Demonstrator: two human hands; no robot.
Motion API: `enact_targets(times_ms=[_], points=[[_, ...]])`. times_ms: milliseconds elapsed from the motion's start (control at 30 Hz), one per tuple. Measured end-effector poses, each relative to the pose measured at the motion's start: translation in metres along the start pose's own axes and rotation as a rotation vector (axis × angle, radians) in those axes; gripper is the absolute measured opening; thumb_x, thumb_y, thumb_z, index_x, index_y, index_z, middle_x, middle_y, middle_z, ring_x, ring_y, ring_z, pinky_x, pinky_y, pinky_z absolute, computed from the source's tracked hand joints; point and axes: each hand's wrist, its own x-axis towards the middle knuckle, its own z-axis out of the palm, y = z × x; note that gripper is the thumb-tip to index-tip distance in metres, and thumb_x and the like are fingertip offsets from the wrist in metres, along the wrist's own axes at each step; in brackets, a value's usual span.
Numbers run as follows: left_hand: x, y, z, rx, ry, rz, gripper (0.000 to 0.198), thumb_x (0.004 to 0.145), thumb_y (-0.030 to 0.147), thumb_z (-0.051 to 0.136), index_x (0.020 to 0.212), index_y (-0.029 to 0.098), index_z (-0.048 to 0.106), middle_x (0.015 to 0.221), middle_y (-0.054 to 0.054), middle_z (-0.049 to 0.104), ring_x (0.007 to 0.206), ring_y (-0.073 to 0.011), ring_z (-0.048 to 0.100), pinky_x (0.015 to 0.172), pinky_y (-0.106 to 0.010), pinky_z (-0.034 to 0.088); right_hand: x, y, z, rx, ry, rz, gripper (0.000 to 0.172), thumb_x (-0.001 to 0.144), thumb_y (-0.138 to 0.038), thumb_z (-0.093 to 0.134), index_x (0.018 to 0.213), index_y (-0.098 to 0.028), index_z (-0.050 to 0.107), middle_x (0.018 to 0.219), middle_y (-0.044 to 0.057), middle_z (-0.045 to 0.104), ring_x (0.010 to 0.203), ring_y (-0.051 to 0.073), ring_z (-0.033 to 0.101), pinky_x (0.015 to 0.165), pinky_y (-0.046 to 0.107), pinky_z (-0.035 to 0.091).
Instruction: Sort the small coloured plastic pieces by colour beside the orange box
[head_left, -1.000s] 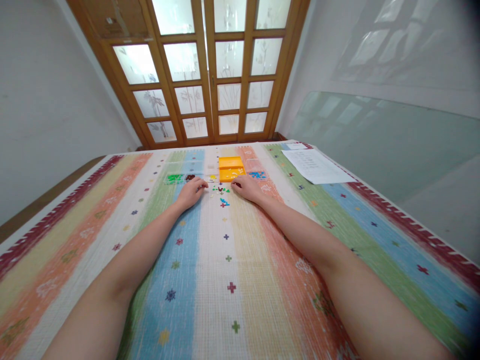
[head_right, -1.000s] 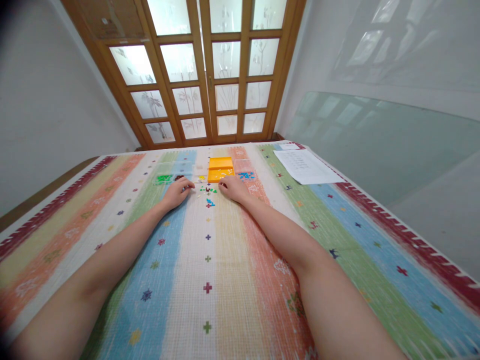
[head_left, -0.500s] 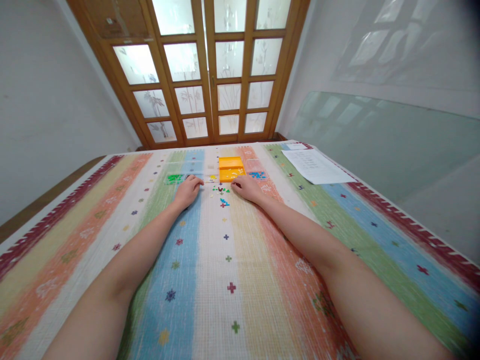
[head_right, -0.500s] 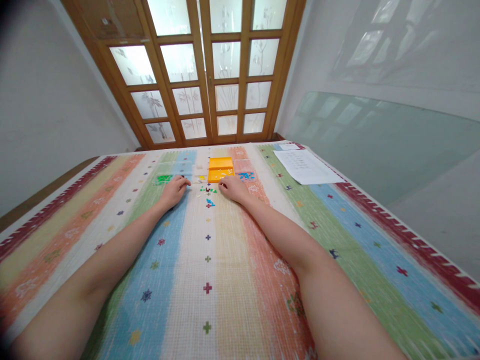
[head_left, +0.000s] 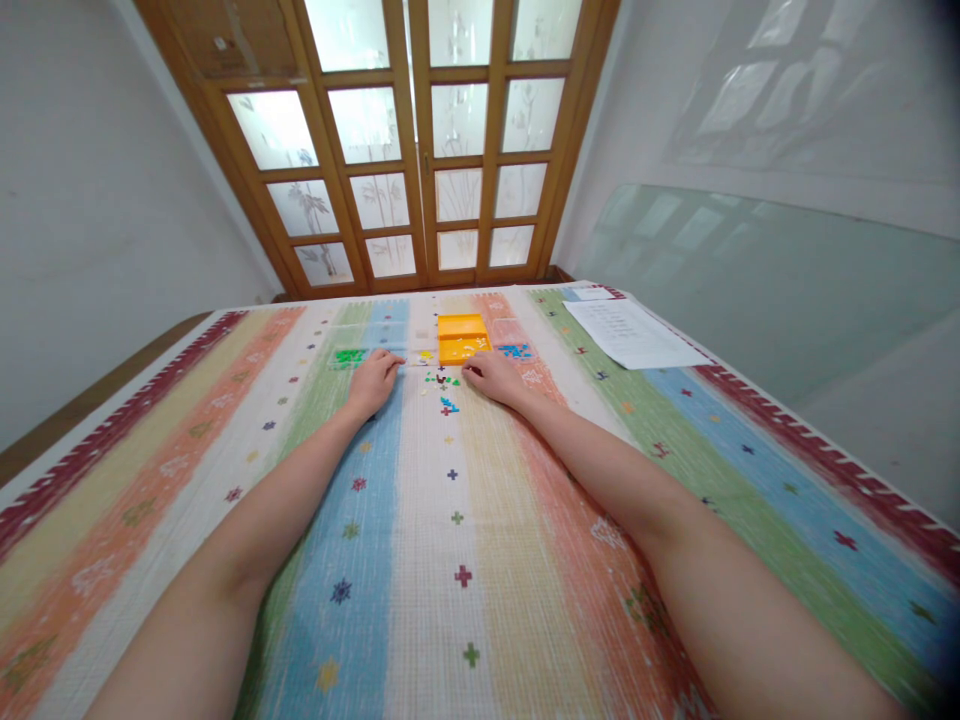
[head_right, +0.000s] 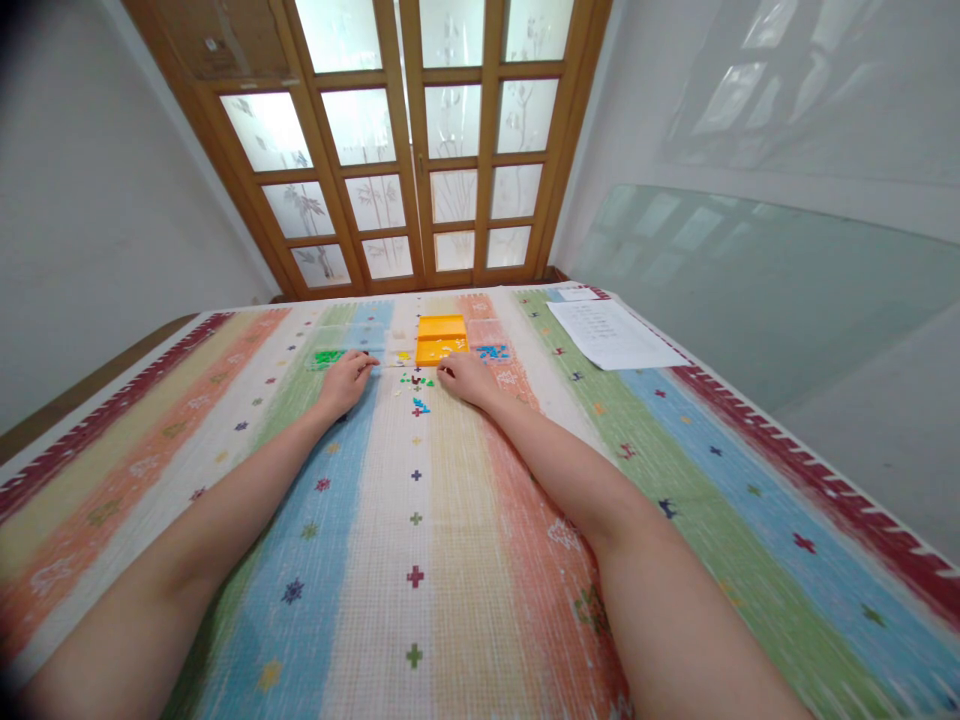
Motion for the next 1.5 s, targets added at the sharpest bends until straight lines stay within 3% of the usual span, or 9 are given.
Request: enact_targets(times_ms=[200,533,967,1500], points=[[0.001,-0.004,0.006,0.035,-0.021,0.082,0.032,0.101,0.029,0.054,0.127,0.02,0.072,0.123,-0.012,0.068,0.12,-0.0291,0.06,0.108,-0.046,0.048,0.001,0.002,0.001,-0.006,0.005,-0.008,0.023,0.1,-0.022,0.055,0.091,-0.019,0.075,0.099,0.009,0.077,0.091,0.021,0.064,0.078,0.03,0.037],[-0.002,0.006,0.007,0.029,-0.14,0.234,0.029,0.103,0.033,0.053,0.12,0.023,0.075,0.116,-0.01,0.068,0.112,-0.0274,0.06,0.103,-0.046,0.049,0.0,0.0,0.001,0.002,0.006,-0.066,0.027,0.102,-0.026,0.053,0.091,-0.019,0.076,0.098,0.009,0.077,0.089,0.021,0.063,0.079,0.031,0.038],[-0.002,0.006,0.009,0.018,-0.201,0.257,0.029,0.101,0.032,0.053,0.117,0.024,0.076,0.12,-0.01,0.068,0.113,-0.0274,0.059,0.106,-0.047,0.048,0.0,-0.004,-0.002,0.006,-0.029,-0.102,0.025,0.102,-0.025,0.054,0.094,-0.018,0.076,0.101,0.009,0.077,0.092,0.021,0.064,0.081,0.031,0.039],[-0.003,0.012,0.006,0.047,-0.177,0.254,0.031,0.1,0.033,0.056,0.123,0.024,0.075,0.127,-0.01,0.068,0.121,-0.0292,0.055,0.112,-0.051,0.044,-0.001,-0.006,-0.004,0.009,-0.033,-0.088,0.026,0.102,-0.024,0.053,0.093,-0.018,0.076,0.1,0.009,0.077,0.09,0.021,0.063,0.08,0.03,0.039]])
